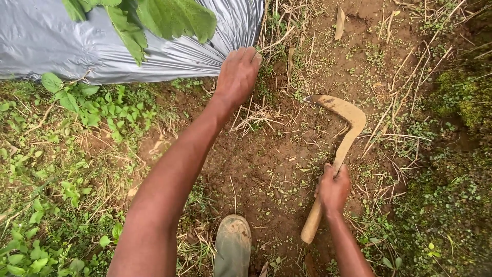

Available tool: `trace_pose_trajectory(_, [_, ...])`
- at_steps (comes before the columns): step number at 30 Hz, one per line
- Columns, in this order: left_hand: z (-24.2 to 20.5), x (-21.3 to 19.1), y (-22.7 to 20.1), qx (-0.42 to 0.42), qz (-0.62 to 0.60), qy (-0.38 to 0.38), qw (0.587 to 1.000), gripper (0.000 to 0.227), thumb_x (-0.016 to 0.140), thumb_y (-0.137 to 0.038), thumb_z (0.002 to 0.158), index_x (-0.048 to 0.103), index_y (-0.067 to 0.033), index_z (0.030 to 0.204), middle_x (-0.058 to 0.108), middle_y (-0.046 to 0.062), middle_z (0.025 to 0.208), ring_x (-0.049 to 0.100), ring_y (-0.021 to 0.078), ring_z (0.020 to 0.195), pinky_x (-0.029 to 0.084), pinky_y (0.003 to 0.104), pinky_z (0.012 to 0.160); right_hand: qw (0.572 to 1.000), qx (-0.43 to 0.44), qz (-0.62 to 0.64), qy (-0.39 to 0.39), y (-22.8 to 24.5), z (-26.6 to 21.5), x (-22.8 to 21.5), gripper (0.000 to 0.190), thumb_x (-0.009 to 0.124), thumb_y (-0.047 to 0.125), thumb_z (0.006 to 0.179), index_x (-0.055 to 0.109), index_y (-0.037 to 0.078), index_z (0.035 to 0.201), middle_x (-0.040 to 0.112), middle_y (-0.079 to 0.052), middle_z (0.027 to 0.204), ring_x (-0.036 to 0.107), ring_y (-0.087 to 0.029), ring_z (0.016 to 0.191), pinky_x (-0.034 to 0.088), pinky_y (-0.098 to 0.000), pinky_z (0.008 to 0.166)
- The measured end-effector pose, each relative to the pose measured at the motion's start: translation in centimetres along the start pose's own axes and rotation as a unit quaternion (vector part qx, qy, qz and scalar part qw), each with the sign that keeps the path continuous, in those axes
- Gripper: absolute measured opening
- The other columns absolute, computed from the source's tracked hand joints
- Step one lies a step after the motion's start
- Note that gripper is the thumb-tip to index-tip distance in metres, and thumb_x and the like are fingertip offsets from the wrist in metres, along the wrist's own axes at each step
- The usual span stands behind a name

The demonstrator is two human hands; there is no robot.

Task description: Weeding a garden bed by hand and using a hand scythe to clear the soil between rows.

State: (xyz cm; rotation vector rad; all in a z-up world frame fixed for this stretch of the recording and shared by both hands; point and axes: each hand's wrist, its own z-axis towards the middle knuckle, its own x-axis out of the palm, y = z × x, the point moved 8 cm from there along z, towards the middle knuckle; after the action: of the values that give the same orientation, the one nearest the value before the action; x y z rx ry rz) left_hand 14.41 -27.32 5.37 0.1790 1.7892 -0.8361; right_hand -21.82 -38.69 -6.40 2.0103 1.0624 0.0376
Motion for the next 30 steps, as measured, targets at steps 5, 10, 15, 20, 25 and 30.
trace_pose_trajectory(5, [1.8, 3.4, -0.9, 0.177, 0.461, 0.026, 0.869, 0.058, 0.051, -0.035, 0.1, 0.039, -0.0189, 0.155, 0.042, 0.004, 0.151, 0.042, 0.0221, 0.114, 0.04, 0.038, 0.092, 1.0, -0.01, 0.019, 0.004, -0.6, 0.4, 0.1, 0.009, 0.049, 0.017, 0.112, 0.052, 0.008, 0.111, 0.055, -0.005, 0.065, 0.046, -0.017, 0.041, 0.038, -0.03, 0.031])
trace_pose_trajectory(10, [3.5, 5.4, -1.0, 0.178, 0.495, 0.048, 0.849, 0.057, 0.053, -0.014, 0.099, 0.043, -0.0267, 0.154, 0.045, 0.003, 0.117, 0.039, 0.019, 0.098, 0.04, 0.034, 0.079, 1.0, -0.008, 0.02, 0.003, -0.5, 0.4, 0.1, 0.008, 0.049, 0.015, 0.111, 0.052, 0.007, 0.111, 0.054, -0.005, 0.064, 0.045, -0.016, 0.04, 0.038, -0.0309, 0.029])
trace_pose_trajectory(15, [3.8, 7.2, -1.3, 0.227, 0.439, 0.079, 0.866, 0.016, 0.057, 0.0, 0.098, 0.058, -0.0066, 0.112, 0.047, 0.005, 0.101, 0.041, 0.0164, 0.087, 0.047, 0.033, 0.079, 1.0, -0.003, 0.019, 0.0, -0.6, 0.4, 0.0, 0.009, 0.049, 0.015, 0.111, 0.052, 0.007, 0.114, 0.055, -0.005, 0.064, 0.046, -0.017, 0.039, 0.038, -0.0303, 0.028])
trace_pose_trajectory(20, [4.0, 7.6, -1.3, 0.201, 0.403, 0.116, 0.885, 0.03, 0.056, 0.001, 0.096, 0.059, -0.0011, 0.126, 0.058, 0.014, 0.116, 0.054, 0.0212, 0.096, 0.053, 0.035, 0.087, 1.0, -0.011, 0.025, -0.003, -0.5, 0.5, 0.0, 0.008, 0.05, 0.014, 0.11, 0.053, 0.007, 0.108, 0.054, -0.004, 0.064, 0.046, -0.016, 0.039, 0.038, -0.0293, 0.028])
trace_pose_trajectory(25, [0.1, 6.2, -2.8, 0.189, 0.367, 0.09, 0.906, 0.024, 0.045, -0.012, 0.106, 0.069, -0.0075, 0.104, 0.068, 0.011, 0.104, 0.066, 0.0152, 0.088, 0.06, 0.027, 0.075, 0.997, -0.068, 0.005, -0.046, 0.9, -0.3, -0.3, 0.013, 0.048, 0.009, 0.104, 0.056, 0.002, 0.097, 0.058, -0.012, 0.055, 0.053, -0.016, 0.035, 0.047, -0.0269, 0.029])
trace_pose_trajectory(30, [-3.3, 13.7, 3.8, 0.011, 0.096, 0.204, 0.974, 0.034, 0.034, -0.024, 0.109, 0.062, -0.0051, 0.114, 0.066, 0.015, 0.108, 0.066, 0.0184, 0.085, 0.059, 0.028, 0.075, 0.996, -0.072, 0.012, -0.044, 0.8, -0.5, -0.4, 0.013, 0.048, 0.009, 0.103, 0.054, 0.002, 0.094, 0.057, -0.013, 0.052, 0.053, -0.017, 0.033, 0.046, -0.0292, 0.027])
